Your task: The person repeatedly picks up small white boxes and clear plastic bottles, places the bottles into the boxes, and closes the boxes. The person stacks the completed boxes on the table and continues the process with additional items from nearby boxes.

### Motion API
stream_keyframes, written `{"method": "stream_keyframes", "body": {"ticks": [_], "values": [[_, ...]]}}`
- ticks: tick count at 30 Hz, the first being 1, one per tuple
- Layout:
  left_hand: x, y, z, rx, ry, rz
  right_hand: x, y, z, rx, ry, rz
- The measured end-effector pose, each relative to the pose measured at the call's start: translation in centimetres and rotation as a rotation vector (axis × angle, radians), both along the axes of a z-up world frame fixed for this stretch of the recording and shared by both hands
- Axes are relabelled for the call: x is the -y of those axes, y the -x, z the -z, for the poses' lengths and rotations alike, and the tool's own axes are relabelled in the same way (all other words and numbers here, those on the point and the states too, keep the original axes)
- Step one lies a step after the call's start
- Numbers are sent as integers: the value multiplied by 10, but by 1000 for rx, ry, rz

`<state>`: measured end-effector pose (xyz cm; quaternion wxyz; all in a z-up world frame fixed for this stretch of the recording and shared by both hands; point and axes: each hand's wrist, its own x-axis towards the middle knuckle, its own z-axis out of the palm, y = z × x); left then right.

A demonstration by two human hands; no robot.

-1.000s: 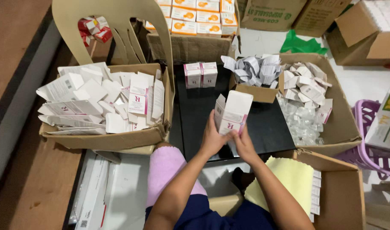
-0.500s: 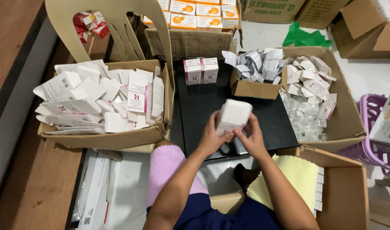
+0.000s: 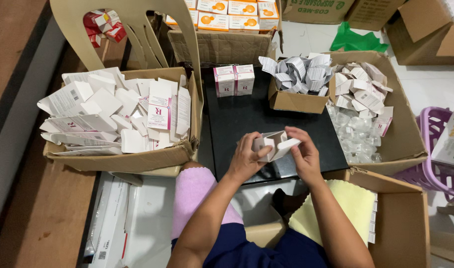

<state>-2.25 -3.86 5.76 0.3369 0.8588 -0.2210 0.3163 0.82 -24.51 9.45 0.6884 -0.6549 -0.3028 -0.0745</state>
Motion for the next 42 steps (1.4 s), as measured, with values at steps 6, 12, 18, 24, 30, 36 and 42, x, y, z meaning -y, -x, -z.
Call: {"method": "stream_keyframes", "body": {"ticks": [6,12,18,24,30,36,42], "values": [[-2,-1,-2,149,-64,-2,1,-3,7,-177,43,79],[-3,-1,-7,139,-25,60,4,-4,13,-290,66,157],[-3,-1,-7,179,-148,8,6,-11,23,-344,74,118],[-4,-3,-3,127,-197,33,9,-15,32,-312,145,98],[-2,-3,-2,96,-190,42,-2,-13,38,-507,64,66],[-1,-4,-16,151,-496,-143,7,-22,62,-340,230,-36],[22,1,-18,11,252,-226,19,-47,110,-746,-649,-271]]}}
